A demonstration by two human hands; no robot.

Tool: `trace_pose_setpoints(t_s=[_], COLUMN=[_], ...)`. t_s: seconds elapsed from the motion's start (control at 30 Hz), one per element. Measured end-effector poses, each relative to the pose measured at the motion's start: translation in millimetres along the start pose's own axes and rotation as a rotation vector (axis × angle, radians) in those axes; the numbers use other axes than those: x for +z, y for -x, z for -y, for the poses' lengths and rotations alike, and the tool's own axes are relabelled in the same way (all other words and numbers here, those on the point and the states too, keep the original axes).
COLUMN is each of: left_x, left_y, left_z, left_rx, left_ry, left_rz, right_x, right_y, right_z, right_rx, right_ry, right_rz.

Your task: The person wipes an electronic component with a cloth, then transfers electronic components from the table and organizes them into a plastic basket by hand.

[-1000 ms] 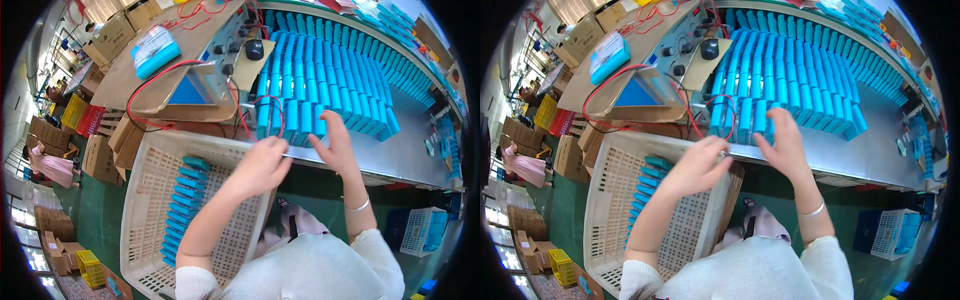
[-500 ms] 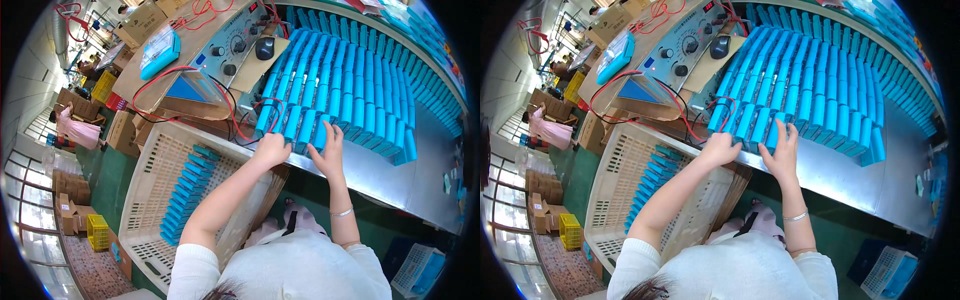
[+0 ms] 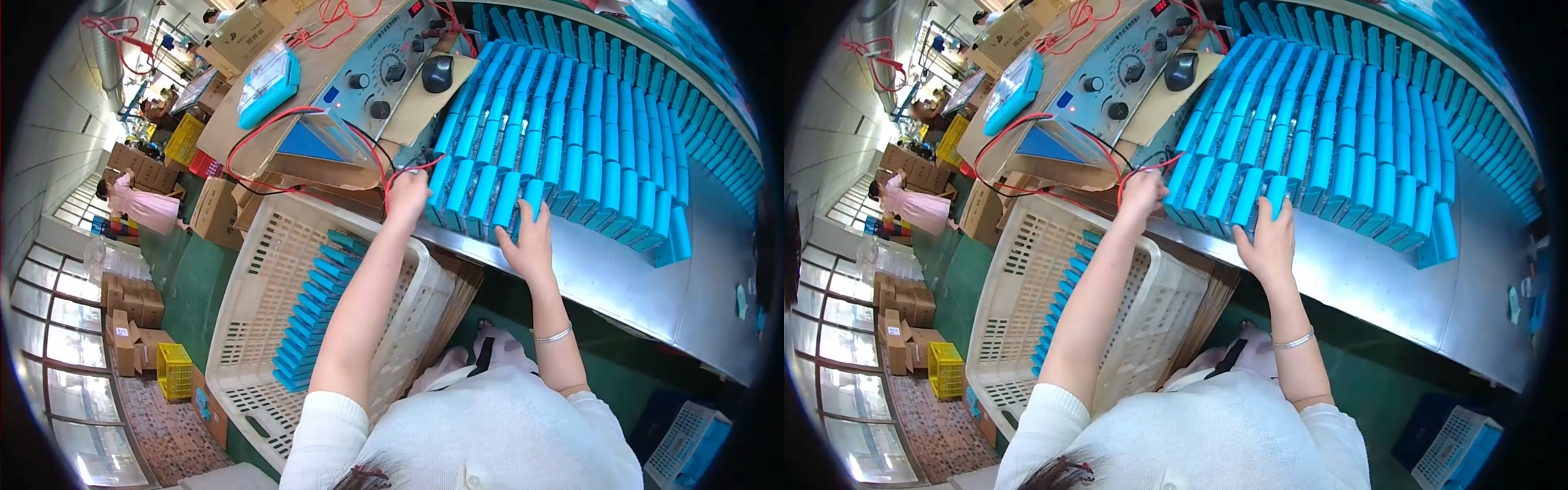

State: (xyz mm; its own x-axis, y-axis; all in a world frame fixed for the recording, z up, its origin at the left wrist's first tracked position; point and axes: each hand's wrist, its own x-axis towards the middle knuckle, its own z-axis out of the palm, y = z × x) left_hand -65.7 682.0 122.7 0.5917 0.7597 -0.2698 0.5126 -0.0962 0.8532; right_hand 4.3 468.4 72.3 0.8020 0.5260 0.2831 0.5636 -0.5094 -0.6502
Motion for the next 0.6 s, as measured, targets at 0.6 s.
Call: trace_pose_setpoints(t_s=[0.6], left_x=[28.9], left_y=[6.2], left_z=[-0.9], left_rx=[0.533], left_ry=[-0.824], left_rz=[-0.194], right_x=[1.5], right_y=[0.9], right_z=[-5.1], right_rx=[-0.037], right_ry=[-0.064], right_rz=[0.001])
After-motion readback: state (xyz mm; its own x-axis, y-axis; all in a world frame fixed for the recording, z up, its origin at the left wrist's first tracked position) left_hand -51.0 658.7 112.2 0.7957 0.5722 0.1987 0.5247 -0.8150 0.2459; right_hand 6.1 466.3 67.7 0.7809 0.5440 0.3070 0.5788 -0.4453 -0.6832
